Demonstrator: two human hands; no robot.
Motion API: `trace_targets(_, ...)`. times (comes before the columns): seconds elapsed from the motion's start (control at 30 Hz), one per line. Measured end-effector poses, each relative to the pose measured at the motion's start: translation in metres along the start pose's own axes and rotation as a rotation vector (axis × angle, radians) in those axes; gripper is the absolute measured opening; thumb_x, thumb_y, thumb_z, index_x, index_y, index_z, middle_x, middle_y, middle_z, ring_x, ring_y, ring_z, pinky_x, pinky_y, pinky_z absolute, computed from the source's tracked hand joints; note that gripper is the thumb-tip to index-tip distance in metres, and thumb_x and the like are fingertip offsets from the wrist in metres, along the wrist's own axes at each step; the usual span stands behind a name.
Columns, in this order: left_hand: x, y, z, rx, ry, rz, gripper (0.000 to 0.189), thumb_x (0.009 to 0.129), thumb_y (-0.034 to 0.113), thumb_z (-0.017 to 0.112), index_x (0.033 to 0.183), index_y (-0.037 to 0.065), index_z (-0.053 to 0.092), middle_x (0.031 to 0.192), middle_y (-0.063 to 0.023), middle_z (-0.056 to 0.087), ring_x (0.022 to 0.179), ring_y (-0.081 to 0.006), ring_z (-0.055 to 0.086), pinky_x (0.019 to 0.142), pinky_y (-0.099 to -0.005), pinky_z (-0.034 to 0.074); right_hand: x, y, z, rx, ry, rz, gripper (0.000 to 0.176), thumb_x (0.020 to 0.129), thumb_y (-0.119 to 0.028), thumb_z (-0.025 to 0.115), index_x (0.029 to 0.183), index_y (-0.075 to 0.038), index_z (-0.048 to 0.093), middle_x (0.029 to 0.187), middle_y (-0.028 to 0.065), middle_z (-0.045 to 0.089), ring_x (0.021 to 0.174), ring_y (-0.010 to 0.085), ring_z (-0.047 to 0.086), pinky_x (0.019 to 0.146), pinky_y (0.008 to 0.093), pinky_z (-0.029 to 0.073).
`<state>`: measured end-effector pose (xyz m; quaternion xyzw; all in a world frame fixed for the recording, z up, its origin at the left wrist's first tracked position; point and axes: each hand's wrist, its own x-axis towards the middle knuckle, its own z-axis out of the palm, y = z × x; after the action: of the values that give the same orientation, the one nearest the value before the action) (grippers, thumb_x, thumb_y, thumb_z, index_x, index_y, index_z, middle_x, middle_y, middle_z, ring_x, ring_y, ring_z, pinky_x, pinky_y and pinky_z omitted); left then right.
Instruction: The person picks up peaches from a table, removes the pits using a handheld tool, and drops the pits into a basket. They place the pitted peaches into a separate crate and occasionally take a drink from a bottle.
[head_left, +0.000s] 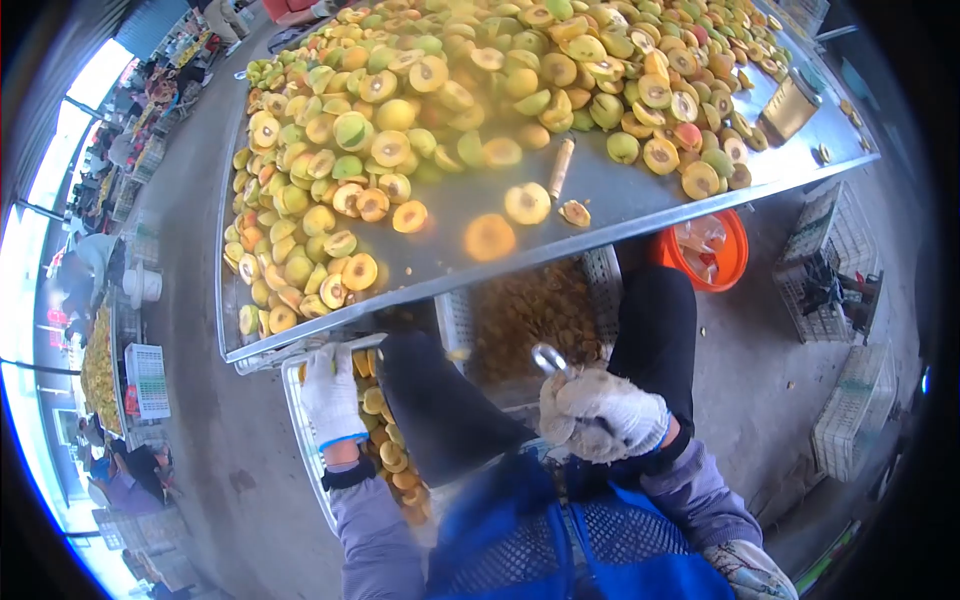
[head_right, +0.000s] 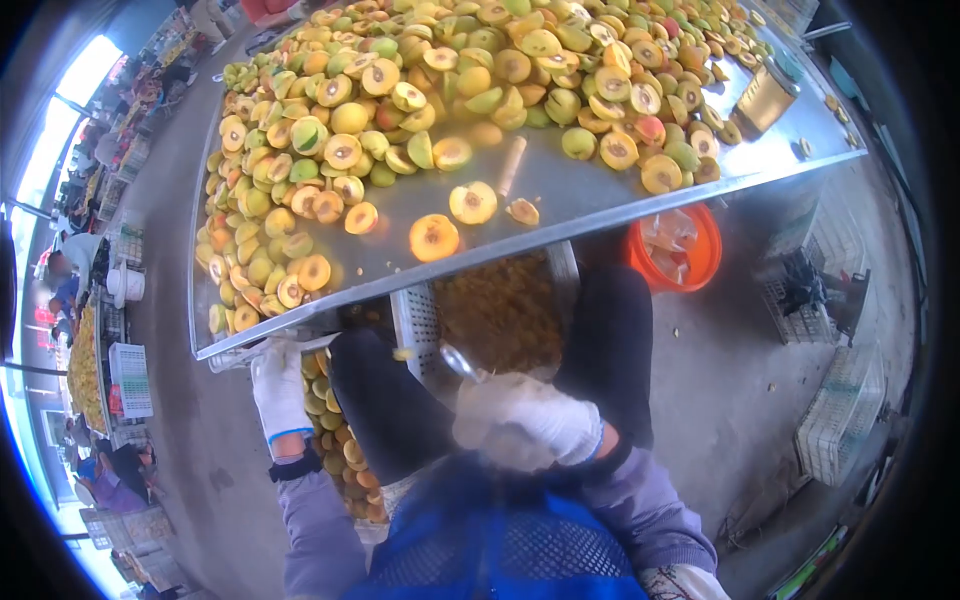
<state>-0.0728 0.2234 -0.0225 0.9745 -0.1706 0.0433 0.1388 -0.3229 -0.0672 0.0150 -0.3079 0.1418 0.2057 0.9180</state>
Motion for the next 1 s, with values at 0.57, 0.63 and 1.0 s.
trace_targets(0.57, 0.101, 0.209, 0.088, -0.171, -0.570, 0.121, 0.066, 0.080, 0.048, 0.066, 0.130, 0.008, 0.049, 0.135, -0.0189, 0.049, 0.120, -0.0381, 0.055, 0.098, -0.0469, 0.048, 0.021, -0.016, 0.026, -0.291, 0.369, 0.038, 0.023, 0.093, -0.022, 0.059, 0.086, -0.001, 0.064, 0.058, 0.0046, 0.057, 0.042, 0.0124, 0.052, 0.038, 0.0238, 0.040)
trace_targets(0.63, 0.103, 0.214, 0.097, -0.217, -0.549, 0.108, 0.070, 0.075, 0.047, 0.072, 0.128, 0.006, 0.050, 0.130, -0.0213, 0.052, 0.115, -0.0405, 0.059, 0.096, -0.0485, 0.048, 0.022, -0.018, 0.017, -0.394, 0.319, -0.053, 0.022, 0.094, -0.023, 0.060, 0.087, -0.002, 0.064, 0.057, 0.0041, 0.056, 0.042, 0.0119, 0.051, 0.039, 0.0234, 0.040)
trace_targets(1.0, 0.038, 0.195, -0.006, -1.741, -0.617, -0.136, 0.043, 0.095, 0.022, 0.057, 0.132, 0.002, 0.049, 0.120, -0.0099, 0.057, 0.108, -0.0196, 0.058, 0.091, -0.0325, 0.050, 0.023, -0.045, 0.059, -0.349, 0.461, -0.153, 0.021, 0.093, -0.026, 0.064, 0.095, -0.006, 0.058, 0.069, -0.0012, 0.058, 0.057, 0.0052, 0.052, 0.052, 0.0202, 0.042)
